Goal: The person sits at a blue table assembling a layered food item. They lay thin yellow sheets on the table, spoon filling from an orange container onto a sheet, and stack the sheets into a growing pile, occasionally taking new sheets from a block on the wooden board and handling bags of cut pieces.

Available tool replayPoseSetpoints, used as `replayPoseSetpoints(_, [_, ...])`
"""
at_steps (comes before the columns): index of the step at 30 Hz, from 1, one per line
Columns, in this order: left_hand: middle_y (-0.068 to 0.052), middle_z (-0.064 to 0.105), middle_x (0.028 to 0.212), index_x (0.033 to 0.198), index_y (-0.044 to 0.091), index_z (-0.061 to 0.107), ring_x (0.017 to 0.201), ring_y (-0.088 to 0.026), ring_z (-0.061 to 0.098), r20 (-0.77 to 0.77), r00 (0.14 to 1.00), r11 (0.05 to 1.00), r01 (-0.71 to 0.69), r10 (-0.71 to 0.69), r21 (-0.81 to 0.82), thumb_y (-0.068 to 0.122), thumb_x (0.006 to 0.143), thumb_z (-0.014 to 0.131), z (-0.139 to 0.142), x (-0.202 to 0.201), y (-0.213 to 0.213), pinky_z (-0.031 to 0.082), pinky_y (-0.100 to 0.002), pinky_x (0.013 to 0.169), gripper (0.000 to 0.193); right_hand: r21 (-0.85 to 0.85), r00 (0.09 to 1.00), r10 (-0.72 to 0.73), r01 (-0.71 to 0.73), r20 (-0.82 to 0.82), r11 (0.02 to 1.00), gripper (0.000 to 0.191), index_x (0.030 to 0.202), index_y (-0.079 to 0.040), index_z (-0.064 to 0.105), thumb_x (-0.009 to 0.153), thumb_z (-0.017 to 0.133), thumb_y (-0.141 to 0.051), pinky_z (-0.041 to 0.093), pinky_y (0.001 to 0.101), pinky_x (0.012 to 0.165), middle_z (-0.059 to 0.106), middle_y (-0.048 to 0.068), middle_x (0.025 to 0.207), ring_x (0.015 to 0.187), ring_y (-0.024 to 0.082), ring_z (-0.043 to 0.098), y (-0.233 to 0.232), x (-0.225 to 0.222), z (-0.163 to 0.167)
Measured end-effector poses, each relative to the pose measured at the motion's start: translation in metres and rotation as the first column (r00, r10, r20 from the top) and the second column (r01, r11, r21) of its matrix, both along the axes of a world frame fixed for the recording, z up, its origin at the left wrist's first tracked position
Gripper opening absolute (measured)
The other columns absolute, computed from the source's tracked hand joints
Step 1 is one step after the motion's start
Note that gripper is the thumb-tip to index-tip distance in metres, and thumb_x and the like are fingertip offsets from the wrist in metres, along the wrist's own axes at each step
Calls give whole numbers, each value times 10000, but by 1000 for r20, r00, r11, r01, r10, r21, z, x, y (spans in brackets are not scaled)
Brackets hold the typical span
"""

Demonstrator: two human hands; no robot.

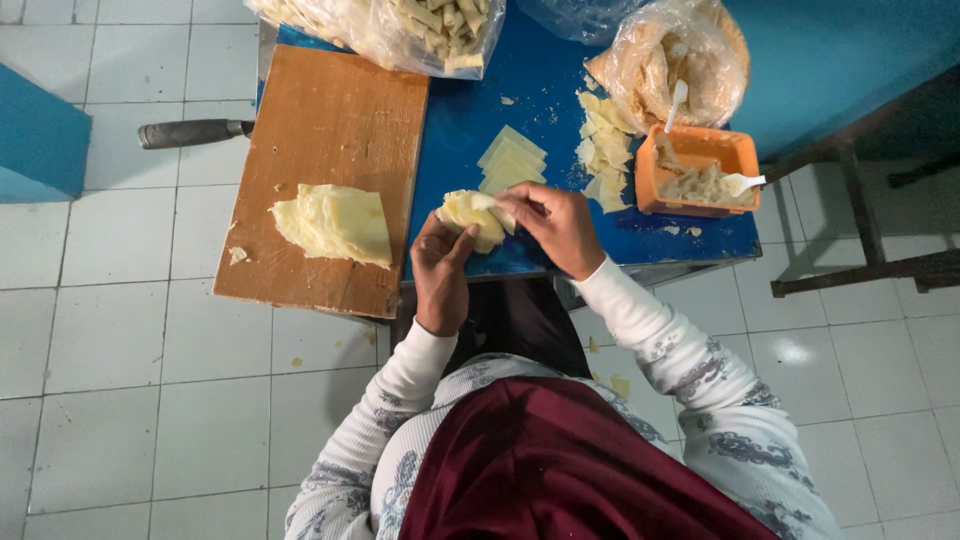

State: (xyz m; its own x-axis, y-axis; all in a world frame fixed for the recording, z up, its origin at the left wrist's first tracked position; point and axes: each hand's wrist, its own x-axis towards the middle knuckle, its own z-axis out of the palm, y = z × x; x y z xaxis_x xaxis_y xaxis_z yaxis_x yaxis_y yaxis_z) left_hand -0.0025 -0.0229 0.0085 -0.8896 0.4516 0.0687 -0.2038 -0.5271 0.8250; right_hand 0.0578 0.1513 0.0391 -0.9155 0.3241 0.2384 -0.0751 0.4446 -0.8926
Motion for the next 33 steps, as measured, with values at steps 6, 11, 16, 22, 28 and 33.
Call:
replayPoseSetpoints(6, [-75, 701, 1096, 1173, -6, 617, 1012, -138, 648, -20, 1000, 1000, -2, 2, -4, 14, 989, 671, 4, 2, -5, 511, -277, 913, 193, -328, 998, -24, 42, 59, 944, 161, 1086, -10, 740, 1050, 688, -158, 488, 213, 711, 683, -16, 877, 775, 24, 587, 46, -12, -12])
replayPoseSetpoints(11, [-64, 692, 1112, 1190, 9, 605, 1036, -125, 638, 0, 1000, 1000, -27, 27, 5, 19, 974, 677, 8, 5, -9, 496, -267, 943, 228, 478, 966, -166, 243, -198, 844, 121, 1083, -37, 747, 980, 704, -85, 542, 301, 759, 738, 86, 1005, 862, 207, 708, 35, -14, 0])
replayPoseSetpoints(16, [-73, 702, 1091, 1183, 1, 605, 1014, -133, 645, -33, 998, 998, -51, 50, -44, 30, 991, 675, 9, 4, -9, 500, -271, 924, 207, 698, 973, -10, 171, -229, 695, 144, 1088, -61, 736, 950, 695, -53, 560, 391, 866, 725, 81, 1099, 1031, 283, 684, 7, 2, 1])
replayPoseSetpoints(22, [-69, 696, 1095, 1202, -1, 600, 1015, -130, 643, -18, 999, 999, -46, 46, -7, 29, 997, 671, 8, 5, -6, 504, -274, 918, 218, 689, 978, 10, 138, -206, 712, 210, 1128, -66, 740, 924, 702, -36, 568, 387, 872, 715, 77, 1117, 1035, 280, 679, 1, 11, 6])
replayPoseSetpoints(28, [-73, 708, 1148, 1250, -21, 609, 1057, -130, 652, 23, 1000, 997, -1, -1, 71, 33, 1005, 657, 6, 5, 2, 503, -273, 956, 255, 478, 981, -1, 97, -196, 873, 217, 1152, -68, 725, 938, 755, -76, 582, 358, 859, 706, 90, 1127, 1013, 266, 710, -9, 15, 37])
replayPoseSetpoints(33, [-75, 704, 1158, 1259, -29, 618, 1066, -126, 650, 19, 999, 994, 28, -30, 106, 38, 1013, 665, 6, 7, 6, 501, -275, 964, 260, 470, 962, 39, 96, -270, 878, 290, 1111, -24, 693, 872, 826, -119, 559, 372, 815, 693, 128, 1093, 988, 314, 689, -34, 13, 45])
